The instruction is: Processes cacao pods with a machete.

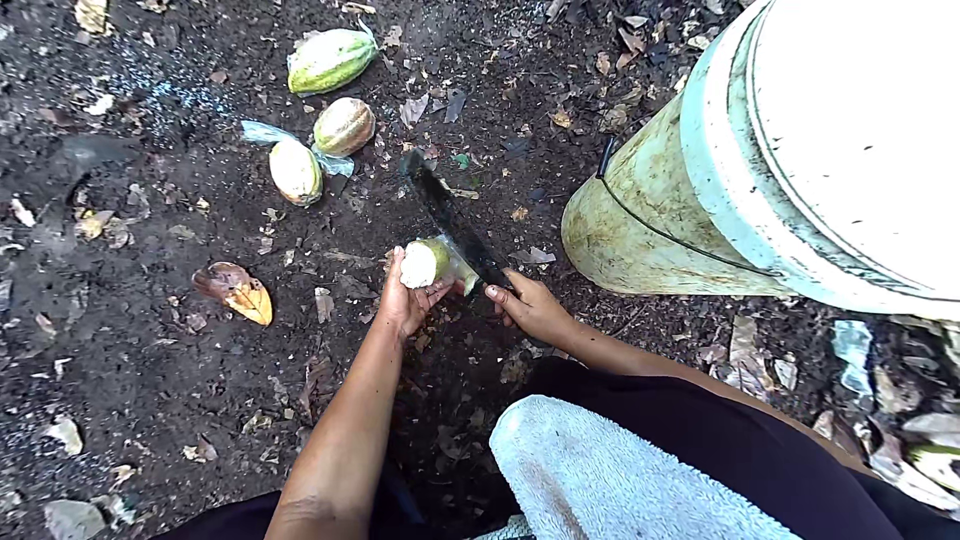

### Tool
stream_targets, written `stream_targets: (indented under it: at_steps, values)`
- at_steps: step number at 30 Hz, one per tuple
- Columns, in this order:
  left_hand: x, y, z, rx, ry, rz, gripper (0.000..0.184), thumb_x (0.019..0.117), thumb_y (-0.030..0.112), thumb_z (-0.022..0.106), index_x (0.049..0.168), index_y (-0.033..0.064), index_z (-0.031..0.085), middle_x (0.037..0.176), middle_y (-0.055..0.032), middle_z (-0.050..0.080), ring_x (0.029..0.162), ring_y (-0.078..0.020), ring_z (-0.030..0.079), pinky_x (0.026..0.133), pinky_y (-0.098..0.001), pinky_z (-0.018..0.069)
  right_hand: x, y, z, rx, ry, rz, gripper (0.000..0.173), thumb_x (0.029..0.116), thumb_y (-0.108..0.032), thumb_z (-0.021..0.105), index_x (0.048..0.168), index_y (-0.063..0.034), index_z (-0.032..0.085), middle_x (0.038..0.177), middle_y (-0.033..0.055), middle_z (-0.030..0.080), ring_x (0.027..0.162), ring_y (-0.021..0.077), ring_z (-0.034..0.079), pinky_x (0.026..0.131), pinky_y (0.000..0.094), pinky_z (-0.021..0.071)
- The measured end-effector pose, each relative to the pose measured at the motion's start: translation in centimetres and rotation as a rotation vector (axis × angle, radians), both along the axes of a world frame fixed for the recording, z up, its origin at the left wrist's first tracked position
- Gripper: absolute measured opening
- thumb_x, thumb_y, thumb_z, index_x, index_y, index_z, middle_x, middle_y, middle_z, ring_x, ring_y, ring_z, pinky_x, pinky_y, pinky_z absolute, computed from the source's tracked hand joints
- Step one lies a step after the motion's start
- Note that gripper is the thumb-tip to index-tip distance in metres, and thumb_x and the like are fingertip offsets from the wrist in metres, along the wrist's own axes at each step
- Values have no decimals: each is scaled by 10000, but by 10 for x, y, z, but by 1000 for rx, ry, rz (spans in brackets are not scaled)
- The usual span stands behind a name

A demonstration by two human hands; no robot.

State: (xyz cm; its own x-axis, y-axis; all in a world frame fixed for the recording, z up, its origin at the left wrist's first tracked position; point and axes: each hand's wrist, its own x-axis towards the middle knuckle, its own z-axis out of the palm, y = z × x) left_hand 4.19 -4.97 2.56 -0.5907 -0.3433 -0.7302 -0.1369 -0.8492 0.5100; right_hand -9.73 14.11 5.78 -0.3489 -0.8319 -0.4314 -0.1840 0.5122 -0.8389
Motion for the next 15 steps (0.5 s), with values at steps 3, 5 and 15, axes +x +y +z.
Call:
stream_targets:
  at_steps: [3,5,15]
  values:
    - [-1,-6,13,-122,-36,-169,837,1032,678,63,1410,54,472,1113,-205,701,938,-319,724,845,-454,604,-1,-3,2,26,8,48,452,1087,-403,468,1273,-5,575,833,52,658,669,109,644,684,302,570]
    - [-3,-9,19,-232,-57,-188,848,1023,675,24,1325,68,534,1013,-151,723,837,-256,728,755,-400,620,4,-7,7,-3,-132,-15,442,1083,-367,484,1316,3,544,807,31,654,630,90,647,642,269,585]
    - [-8,8,27,110,191,450,608,1057,601,179,1203,152,562,1082,-106,672,985,-251,673,839,-451,568,19,-29,20,-53,-404,-56,323,1104,-302,440,1249,-30,539,735,8,611,555,92,619,562,250,575]
